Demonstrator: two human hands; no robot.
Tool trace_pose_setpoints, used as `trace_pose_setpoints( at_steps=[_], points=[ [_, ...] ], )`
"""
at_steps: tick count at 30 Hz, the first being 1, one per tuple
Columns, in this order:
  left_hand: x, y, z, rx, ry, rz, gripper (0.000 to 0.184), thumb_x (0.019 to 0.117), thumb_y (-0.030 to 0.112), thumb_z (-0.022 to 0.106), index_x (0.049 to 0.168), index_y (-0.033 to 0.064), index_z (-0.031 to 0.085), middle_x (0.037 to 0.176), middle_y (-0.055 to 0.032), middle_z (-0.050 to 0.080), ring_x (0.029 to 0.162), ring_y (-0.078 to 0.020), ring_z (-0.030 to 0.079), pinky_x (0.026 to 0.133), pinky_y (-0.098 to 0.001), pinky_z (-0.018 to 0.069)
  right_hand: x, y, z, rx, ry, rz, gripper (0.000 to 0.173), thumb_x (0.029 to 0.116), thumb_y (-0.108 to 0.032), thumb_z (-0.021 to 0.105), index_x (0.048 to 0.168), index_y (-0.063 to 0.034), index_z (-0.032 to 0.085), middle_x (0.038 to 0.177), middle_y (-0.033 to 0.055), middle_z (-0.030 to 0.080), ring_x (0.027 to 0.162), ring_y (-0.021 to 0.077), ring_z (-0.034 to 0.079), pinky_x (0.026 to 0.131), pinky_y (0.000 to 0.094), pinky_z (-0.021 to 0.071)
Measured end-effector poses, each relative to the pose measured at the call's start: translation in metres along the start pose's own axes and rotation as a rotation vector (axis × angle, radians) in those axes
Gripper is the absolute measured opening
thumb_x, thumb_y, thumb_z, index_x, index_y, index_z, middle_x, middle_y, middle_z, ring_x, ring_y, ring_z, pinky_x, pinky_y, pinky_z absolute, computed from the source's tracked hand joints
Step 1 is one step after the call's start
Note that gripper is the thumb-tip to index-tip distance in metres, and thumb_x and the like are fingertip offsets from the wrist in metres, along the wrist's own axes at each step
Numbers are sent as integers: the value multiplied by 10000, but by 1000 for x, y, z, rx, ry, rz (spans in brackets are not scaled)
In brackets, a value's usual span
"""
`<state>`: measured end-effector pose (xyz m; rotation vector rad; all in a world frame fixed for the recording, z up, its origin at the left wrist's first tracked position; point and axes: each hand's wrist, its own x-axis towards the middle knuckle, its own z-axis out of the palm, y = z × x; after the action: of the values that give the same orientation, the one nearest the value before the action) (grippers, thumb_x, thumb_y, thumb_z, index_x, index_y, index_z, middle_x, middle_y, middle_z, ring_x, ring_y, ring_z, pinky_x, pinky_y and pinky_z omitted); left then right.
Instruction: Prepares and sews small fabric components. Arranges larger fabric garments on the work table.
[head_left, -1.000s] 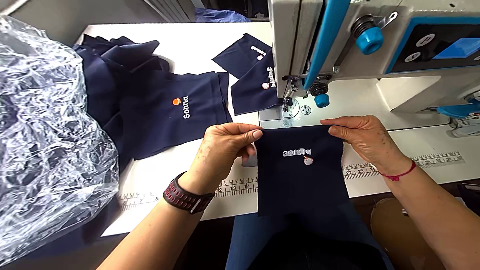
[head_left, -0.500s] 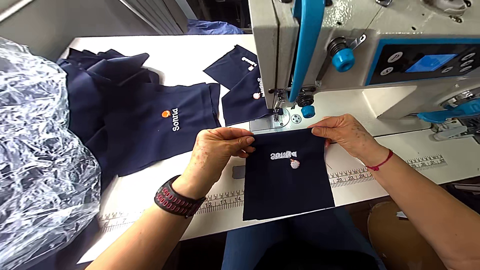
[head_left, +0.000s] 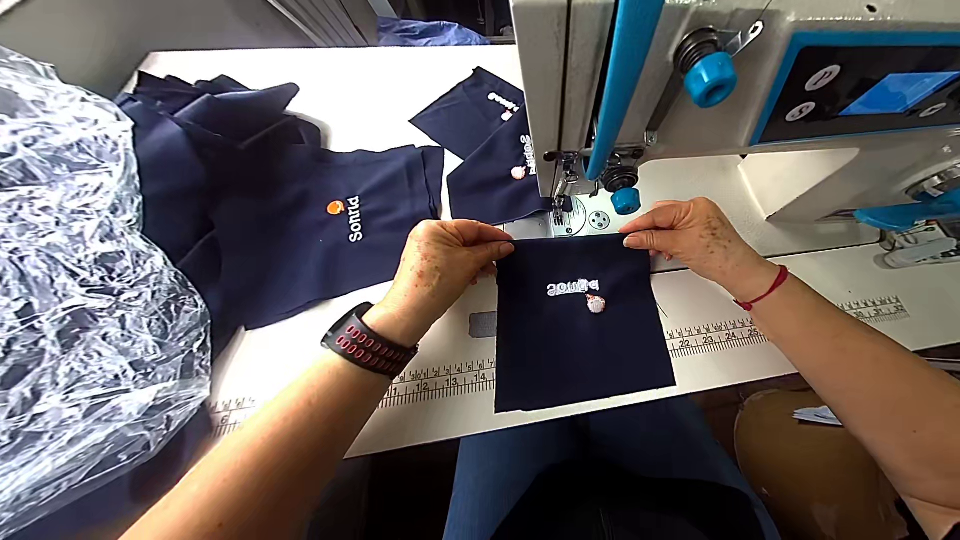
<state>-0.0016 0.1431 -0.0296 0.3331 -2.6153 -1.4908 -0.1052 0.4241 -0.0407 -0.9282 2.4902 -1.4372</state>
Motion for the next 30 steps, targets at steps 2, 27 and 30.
trace_pose_setpoints(
  at_steps=[2, 27, 30],
  points=[
    [2, -6, 0, 82, 35, 107, 58, 877, 45, 771, 908, 89, 792, 808, 17, 717, 596, 2, 571, 549, -182, 458, 0, 8, 0, -72, 10, -127, 112, 876, -97, 740, 954, -49, 804, 738, -4, 644, 641, -17, 551, 590, 125, 432],
    [9, -19, -1, 281, 40, 383, 112, 896, 58, 728, 984, 46, 797, 941, -115, 753, 901, -192, 710, 846, -418, 539, 6, -1, -1, -153, -55, -38, 41, 831, -62, 783, 869, -47, 776, 779, 34, 684, 633, 38, 583, 589, 201, 479],
    [11, -15, -3, 290, 59, 415, 97, 887, 24, 737, 956, 42, 803, 929, -128, 754, 891, -215, 715, 823, -422, 545, 8, 4, 1, -170, 17, -145, 59, 816, -57, 782, 873, -44, 787, 741, 32, 638, 658, 55, 572, 608, 203, 459]
  ],
)
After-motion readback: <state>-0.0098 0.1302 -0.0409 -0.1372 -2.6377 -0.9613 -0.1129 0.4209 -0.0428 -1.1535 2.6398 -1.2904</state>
